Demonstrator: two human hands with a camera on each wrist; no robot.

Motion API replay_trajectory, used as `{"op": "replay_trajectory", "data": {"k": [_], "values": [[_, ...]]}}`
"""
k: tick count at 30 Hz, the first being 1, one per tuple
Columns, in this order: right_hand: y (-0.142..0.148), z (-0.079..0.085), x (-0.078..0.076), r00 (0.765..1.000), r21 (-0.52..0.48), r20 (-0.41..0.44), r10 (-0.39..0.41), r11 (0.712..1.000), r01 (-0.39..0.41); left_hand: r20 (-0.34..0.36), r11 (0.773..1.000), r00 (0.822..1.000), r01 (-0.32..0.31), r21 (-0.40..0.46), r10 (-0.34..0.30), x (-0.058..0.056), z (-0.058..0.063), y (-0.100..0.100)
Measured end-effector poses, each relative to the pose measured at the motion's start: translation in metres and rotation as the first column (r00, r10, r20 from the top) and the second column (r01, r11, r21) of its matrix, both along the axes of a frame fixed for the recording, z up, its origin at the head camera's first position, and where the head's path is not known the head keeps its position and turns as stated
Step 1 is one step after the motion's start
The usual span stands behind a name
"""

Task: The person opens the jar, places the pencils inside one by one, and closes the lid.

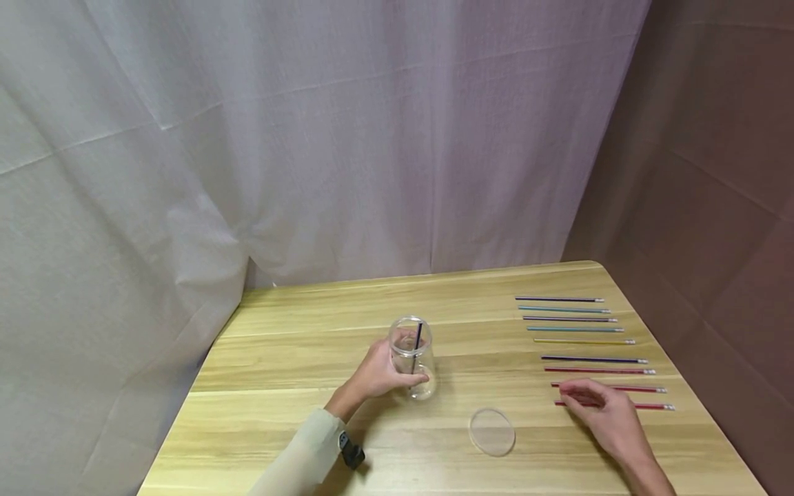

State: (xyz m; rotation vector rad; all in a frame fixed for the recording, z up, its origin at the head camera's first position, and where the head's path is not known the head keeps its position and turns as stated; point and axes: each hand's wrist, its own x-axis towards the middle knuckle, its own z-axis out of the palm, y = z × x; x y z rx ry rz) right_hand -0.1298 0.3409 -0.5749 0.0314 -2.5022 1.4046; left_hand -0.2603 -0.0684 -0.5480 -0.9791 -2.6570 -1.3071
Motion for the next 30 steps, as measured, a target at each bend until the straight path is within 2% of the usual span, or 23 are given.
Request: {"op": "replay_trajectory", "data": {"k": [9,19,30], "values": [[0.0,-0.006,0.0,1.0,0.089,-0.005,0.013,0.996,-0.013,0.022,1.0,1.0,-0.007,0.0,0.007,0.002,0.001,0.0],[0.0,-0.014,-0.004,0.985,0.18,-0.155,0.073,0.983,-0.045,0.038,1.0,0.999,-0.003,0.009,0.003,0.0,-0.001,0.0],[-0.002,-0.018,-0.006,0.976,0.238,-0.2,0.081,0.971,-0.032,0.013,1.0,1.0,-0.006,0.005,0.006,0.0,-0.001,0.0]]}}
